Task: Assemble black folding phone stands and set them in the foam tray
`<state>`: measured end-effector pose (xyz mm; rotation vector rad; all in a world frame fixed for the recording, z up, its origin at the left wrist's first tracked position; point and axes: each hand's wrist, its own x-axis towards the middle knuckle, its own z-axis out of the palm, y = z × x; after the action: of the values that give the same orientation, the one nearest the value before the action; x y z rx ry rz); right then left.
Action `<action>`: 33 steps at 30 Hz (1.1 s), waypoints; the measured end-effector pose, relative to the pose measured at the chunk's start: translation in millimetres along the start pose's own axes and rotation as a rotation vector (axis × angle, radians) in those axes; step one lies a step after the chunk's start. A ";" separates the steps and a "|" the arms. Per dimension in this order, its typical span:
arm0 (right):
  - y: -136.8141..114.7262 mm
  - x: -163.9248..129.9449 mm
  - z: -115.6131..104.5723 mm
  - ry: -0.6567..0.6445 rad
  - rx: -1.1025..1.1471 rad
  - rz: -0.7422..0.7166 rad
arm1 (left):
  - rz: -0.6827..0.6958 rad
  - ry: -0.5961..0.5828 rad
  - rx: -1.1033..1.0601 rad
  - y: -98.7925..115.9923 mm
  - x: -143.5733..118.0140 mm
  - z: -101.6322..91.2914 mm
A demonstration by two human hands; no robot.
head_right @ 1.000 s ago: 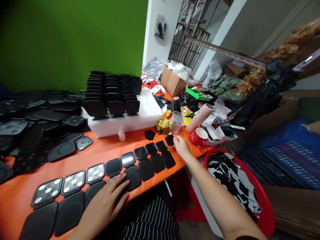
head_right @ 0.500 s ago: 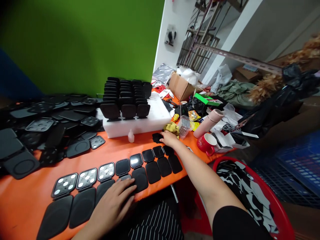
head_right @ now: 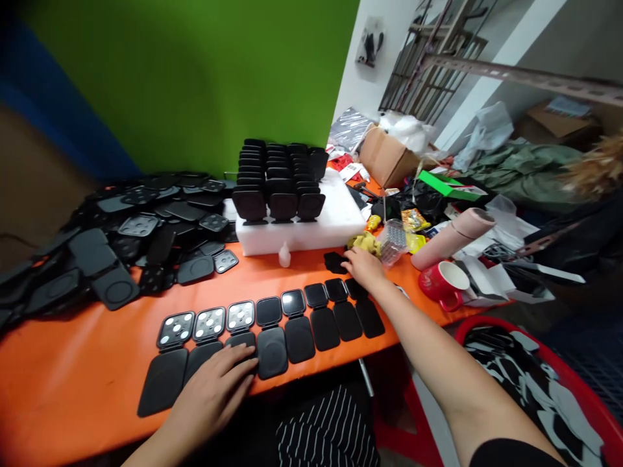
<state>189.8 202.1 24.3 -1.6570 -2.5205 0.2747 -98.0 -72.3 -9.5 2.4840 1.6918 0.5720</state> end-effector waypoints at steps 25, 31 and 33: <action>-194.2 14.2 53.7 -0.701 0.431 -0.537 | -0.155 -0.008 -0.036 3.4 -0.1 6.6; -199.2 12.1 51.3 -0.662 0.387 -0.548 | -0.164 0.005 -0.043 4.8 0.0 5.7; -199.7 11.6 51.3 -0.643 0.378 -0.553 | -0.162 0.012 -0.043 5.3 0.2 5.2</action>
<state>-3.9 131.0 16.4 -0.7592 -2.9532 1.2844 -91.5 -73.4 -12.8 2.2912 1.8429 0.6001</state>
